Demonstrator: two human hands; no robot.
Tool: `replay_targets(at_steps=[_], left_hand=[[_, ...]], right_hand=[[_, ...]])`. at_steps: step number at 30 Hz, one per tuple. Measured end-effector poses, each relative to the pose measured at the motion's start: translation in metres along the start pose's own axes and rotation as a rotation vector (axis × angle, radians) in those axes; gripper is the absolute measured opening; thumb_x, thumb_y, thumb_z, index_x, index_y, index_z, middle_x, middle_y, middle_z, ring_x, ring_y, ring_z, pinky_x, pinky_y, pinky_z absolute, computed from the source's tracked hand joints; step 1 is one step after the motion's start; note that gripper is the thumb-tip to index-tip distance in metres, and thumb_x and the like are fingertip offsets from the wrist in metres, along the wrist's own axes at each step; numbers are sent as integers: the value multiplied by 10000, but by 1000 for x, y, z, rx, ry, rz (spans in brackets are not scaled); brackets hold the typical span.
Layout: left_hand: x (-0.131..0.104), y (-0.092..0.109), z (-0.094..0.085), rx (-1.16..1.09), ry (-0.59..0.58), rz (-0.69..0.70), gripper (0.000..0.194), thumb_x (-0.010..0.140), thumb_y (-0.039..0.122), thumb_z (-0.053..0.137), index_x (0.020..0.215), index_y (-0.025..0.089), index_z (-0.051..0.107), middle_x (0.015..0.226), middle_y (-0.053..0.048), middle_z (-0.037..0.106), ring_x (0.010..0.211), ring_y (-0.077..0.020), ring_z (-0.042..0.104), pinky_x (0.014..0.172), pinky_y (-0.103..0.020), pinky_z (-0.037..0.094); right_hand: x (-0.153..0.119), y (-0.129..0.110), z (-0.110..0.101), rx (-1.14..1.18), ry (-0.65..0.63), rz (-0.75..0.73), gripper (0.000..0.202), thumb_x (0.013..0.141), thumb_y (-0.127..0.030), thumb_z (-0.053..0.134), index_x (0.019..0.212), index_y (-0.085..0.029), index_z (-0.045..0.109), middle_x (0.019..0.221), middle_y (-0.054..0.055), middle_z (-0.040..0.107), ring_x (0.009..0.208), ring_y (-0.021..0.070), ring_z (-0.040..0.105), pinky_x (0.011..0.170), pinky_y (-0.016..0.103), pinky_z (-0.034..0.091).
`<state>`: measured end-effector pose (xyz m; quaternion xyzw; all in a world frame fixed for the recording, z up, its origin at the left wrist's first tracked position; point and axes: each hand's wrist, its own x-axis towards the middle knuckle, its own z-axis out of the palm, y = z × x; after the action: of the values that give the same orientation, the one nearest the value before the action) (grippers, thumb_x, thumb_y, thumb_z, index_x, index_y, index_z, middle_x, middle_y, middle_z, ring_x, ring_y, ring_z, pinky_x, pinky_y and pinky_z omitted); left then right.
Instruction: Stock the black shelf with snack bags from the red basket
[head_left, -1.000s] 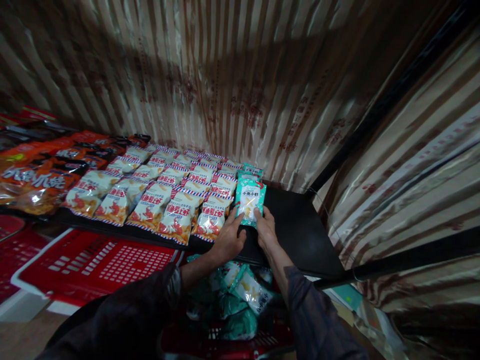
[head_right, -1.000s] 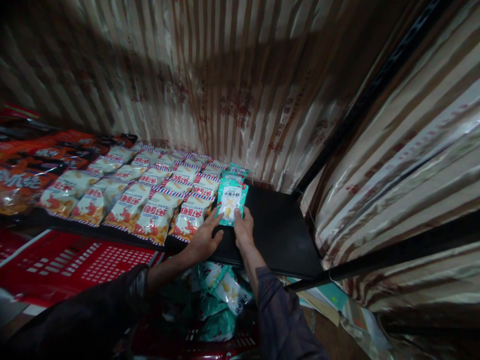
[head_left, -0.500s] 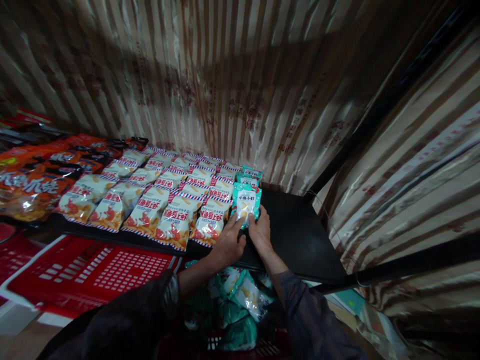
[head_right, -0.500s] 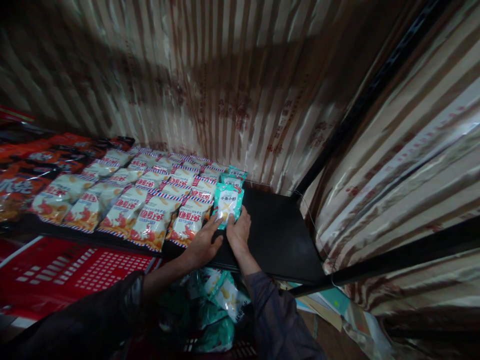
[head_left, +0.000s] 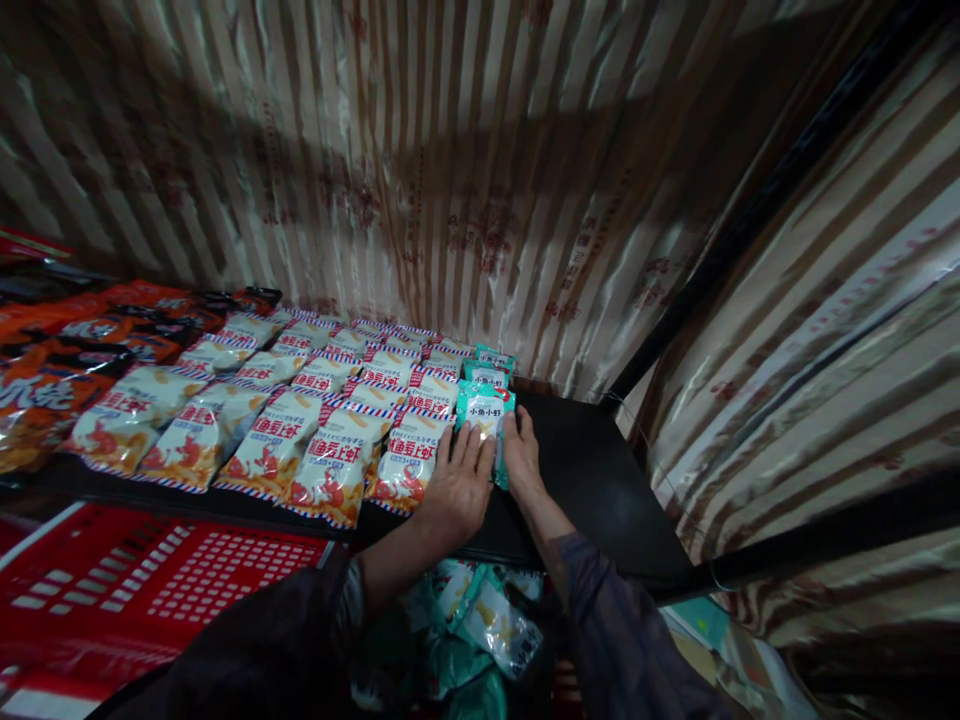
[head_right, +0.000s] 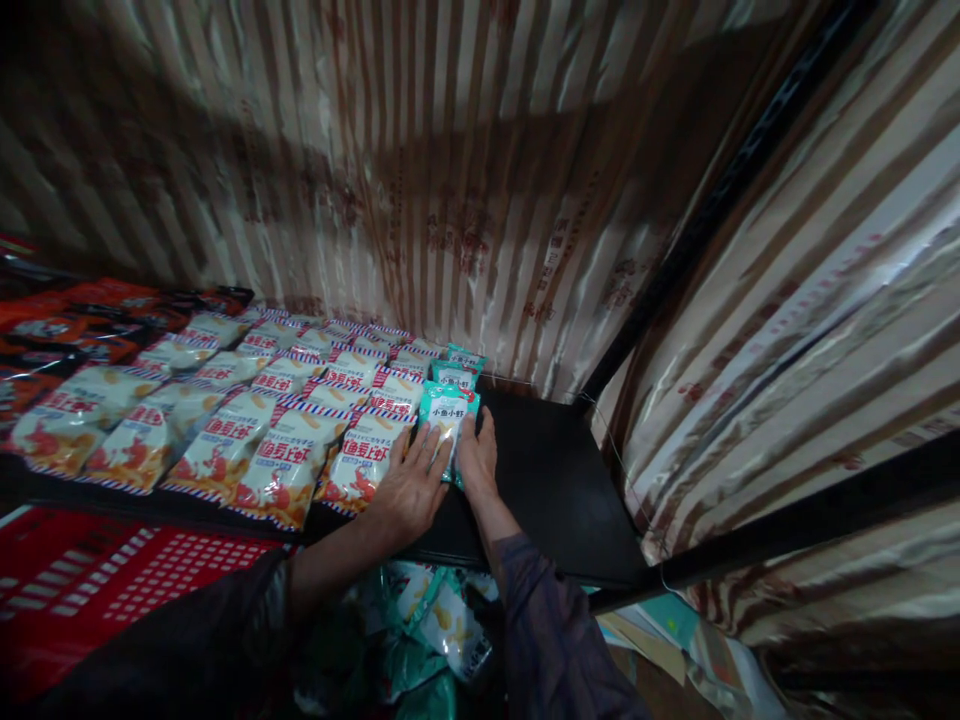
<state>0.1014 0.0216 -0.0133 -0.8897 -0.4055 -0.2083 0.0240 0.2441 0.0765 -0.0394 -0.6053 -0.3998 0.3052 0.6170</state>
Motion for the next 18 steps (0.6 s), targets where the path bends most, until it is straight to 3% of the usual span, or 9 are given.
replay_targets(at_steps=[3, 12, 18], left_hand=[[2, -3, 4, 67, -29, 42, 512, 901, 229, 442, 1368, 19, 441, 1470, -286, 366, 1417, -390, 251, 1132, -608, 216], [5, -4, 9, 148, -43, 51, 462, 893, 179, 402, 1308, 2, 500, 1434, -286, 420, 1384, -368, 340, 1122, -574, 270], [11, -7, -6, 41, -53, 21, 499, 874, 188, 433, 1344, 28, 482, 1469, -270, 378, 1409, -357, 300, 1143, -568, 226]], right_hand=[[12, -5, 2, -27, 78, 68, 608, 800, -585, 550, 1295, -233, 531, 1356, 89, 577, 1277, 242, 504, 1076, 401, 351], [19, 3, 14, 66, 8, -7, 496, 837, -566, 505, 1216, -256, 583, 1192, 45, 682, 1114, 193, 617, 934, 318, 464], [20, 1, 13, 24, 41, 27, 526, 822, -584, 523, 1231, -257, 577, 1291, 56, 627, 1208, 214, 560, 1052, 370, 381]])
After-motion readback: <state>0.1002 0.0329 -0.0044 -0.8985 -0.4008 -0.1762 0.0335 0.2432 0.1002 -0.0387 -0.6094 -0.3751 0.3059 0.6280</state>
